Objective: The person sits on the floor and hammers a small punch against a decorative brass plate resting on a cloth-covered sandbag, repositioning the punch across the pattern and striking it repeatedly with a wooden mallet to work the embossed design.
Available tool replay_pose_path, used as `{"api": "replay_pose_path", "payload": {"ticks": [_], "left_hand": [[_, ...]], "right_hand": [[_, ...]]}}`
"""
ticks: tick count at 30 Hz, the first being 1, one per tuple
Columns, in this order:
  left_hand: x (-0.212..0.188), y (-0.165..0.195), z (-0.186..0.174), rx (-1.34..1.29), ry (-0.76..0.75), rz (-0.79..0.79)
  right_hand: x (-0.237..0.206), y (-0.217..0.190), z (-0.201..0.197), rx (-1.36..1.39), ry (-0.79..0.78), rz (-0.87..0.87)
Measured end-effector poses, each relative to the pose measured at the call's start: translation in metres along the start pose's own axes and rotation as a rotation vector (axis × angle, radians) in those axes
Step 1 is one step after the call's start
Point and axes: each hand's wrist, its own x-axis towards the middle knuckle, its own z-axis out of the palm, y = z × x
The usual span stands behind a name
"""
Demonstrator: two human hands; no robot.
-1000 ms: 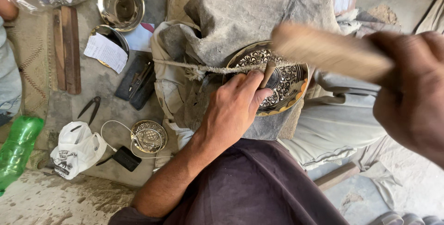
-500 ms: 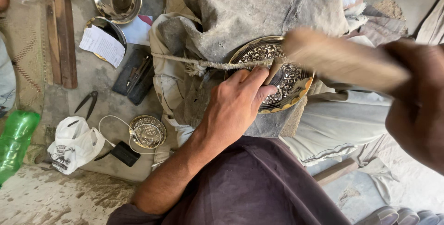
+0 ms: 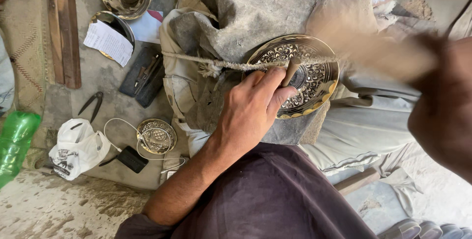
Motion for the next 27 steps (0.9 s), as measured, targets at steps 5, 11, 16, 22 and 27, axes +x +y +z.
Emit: {"api": "replay_pose_path", "payload": {"ticks": [5, 11, 16, 22, 27], "left_hand": [[0.001, 0.000, -0.002, -0.026, -0.044, -0.033], [0.004, 0.007, -0.007, 0.064, -0.101, -0.004], [0.006, 0.007, -0.010, 0.035, -0.118, -0.018], [0.008, 0.005, -0.013, 0.063, -0.143, -0.002], [0.009, 0.006, -0.014, 0.044, -0.156, -0.024]], "right_hand": [[0.005, 0.013, 0.003, -0.077, -0.036, 0.054], [0.011, 0.009, 0.006, -0.190, -0.118, 0.143], [0.012, 0.004, 0.001, -0.247, -0.164, 0.152], [0.007, 0.007, -0.001, -0.301, -0.204, 0.154], [0.013, 0.002, 0.001, -0.367, -0.312, 0.224]]}}
